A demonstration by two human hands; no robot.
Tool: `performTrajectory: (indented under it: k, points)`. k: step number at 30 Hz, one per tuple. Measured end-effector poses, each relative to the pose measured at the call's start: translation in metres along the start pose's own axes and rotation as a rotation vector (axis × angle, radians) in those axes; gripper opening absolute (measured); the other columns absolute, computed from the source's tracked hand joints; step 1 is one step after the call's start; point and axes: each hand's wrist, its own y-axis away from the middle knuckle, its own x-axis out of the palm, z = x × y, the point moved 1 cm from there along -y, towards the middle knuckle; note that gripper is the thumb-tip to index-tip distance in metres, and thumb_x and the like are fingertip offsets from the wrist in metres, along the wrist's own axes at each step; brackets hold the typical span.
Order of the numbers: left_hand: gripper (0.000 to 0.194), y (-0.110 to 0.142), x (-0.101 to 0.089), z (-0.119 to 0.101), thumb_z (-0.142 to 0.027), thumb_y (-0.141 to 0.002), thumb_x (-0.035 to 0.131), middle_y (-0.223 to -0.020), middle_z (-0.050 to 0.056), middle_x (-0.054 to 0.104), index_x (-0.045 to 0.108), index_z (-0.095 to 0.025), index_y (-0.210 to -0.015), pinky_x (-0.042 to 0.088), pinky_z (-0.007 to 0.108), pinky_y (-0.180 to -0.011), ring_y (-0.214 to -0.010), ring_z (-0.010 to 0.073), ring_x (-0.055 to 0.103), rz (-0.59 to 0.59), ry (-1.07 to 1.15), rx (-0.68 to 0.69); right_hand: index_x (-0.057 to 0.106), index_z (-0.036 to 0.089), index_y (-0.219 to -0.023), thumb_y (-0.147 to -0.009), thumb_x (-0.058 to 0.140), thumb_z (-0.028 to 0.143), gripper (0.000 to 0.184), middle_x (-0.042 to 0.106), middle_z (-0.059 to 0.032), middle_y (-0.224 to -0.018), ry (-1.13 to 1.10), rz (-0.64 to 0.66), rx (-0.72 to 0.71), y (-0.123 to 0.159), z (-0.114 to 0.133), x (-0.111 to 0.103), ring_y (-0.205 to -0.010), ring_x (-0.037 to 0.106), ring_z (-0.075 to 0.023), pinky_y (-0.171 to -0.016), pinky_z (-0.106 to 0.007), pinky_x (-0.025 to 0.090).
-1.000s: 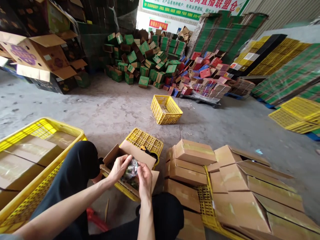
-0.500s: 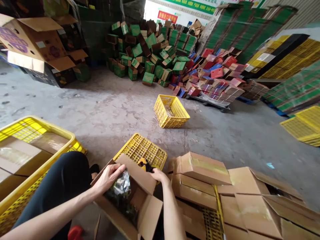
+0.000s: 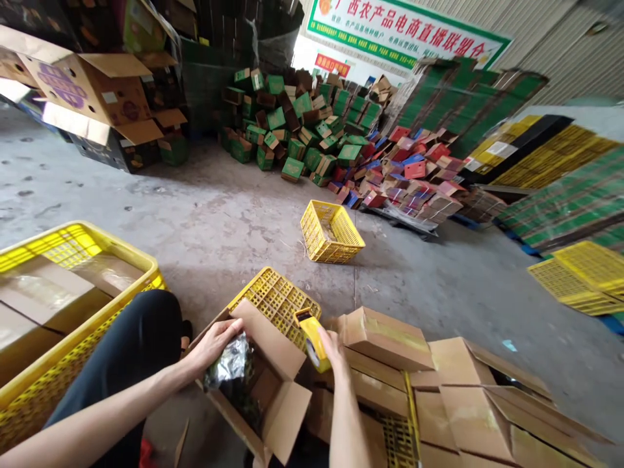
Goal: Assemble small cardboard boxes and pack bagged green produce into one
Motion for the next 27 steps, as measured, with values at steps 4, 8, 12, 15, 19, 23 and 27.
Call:
performTrajectory:
  k: [4,8,12,15,19,23,27]
  points:
    - [0.073,0.008,0.002,-0.015,-0.083,-0.077,0.066,-0.074,0.003,0.063,0.072,-0.012,-0.089,0.04,0.026,-0.062,-0.065,0.0144,0.054,0.028,0.089,-0.051,0.067,0.019,-0.086,-0.097,0.035,0.056,0.05,0.071,-0.008,-0.069,-0.234,-0.117,0.003,0.062,0.002,-0.054,-0.057,0.067,-0.0198,-0.055,-0.03,0.054]
    - [0.059,0.018,0.018,-0.038,-0.074,-0.079,0.069,-0.08,0.003,0.066,0.071,-0.018,-0.098,0.04,0.024,-0.051,-0.052,0.0118,0.053,0.27,0.351,-0.272,0.066,0.019,-0.083,-0.083,0.064,0.074,0.055,0.07,-0.0048,-0.062,-0.589,0.019,-0.088,0.149,0.019,-0.072,-0.045,0.057,-0.0132,-0.041,-0.022,0.042]
    - [0.034,0.037,0.024,-0.057,-0.051,-0.089,0.069,-0.095,0.005,0.071,0.071,-0.02,-0.101,0.042,0.02,-0.05,-0.051,0.0066,0.05,0.532,0.637,-0.508,0.067,0.019,-0.081,-0.07,0.081,0.074,0.057,0.064,-0.0007,-0.051,-0.737,0.112,-0.132,0.216,0.037,-0.062,-0.038,0.052,-0.0107,-0.035,-0.019,0.037]
    - [0.031,0.054,0.019,-0.06,-0.043,-0.095,0.064,-0.102,0.01,0.073,0.073,-0.017,-0.109,0.041,0.018,-0.052,-0.054,0.0061,0.053,0.617,0.743,-0.567,0.063,0.02,-0.075,-0.066,0.083,0.076,0.06,0.065,-0.0014,-0.052,-0.78,0.12,-0.136,0.241,0.043,-0.053,-0.037,0.051,-0.0101,-0.034,-0.018,0.037]
    - [0.043,0.068,0.012,-0.056,-0.05,-0.096,0.063,-0.113,0.016,0.074,0.071,-0.016,-0.12,0.039,0.018,-0.049,-0.062,0.0115,0.062,0.735,0.784,-0.562,0.062,0.021,-0.08,-0.063,0.085,0.076,0.062,0.065,0.0003,-0.053,-0.8,0.099,-0.11,0.255,0.045,-0.047,-0.035,0.051,-0.01,-0.033,-0.018,0.036]
    - [0.057,0.071,0.01,-0.057,-0.059,-0.097,0.058,-0.118,0.019,0.074,0.067,-0.016,-0.133,0.043,0.018,-0.05,-0.086,0.0214,0.072,0.81,0.784,-0.518,0.064,0.021,-0.084,-0.059,0.085,0.078,0.066,0.063,0.0013,-0.051,-0.751,0.138,-0.117,0.261,0.048,-0.044,-0.033,0.05,-0.0109,-0.031,-0.02,0.036]
    - [0.064,0.076,0.009,-0.065,-0.064,-0.095,0.06,-0.113,0.02,0.076,0.067,-0.014,-0.135,0.049,0.02,-0.051,-0.099,0.0281,0.072,0.808,0.741,-0.524,0.069,0.019,-0.102,-0.061,0.084,0.079,0.074,0.063,0.0013,-0.052,-0.722,0.118,-0.129,0.27,0.046,-0.043,-0.033,0.052,-0.012,-0.032,-0.02,0.038]
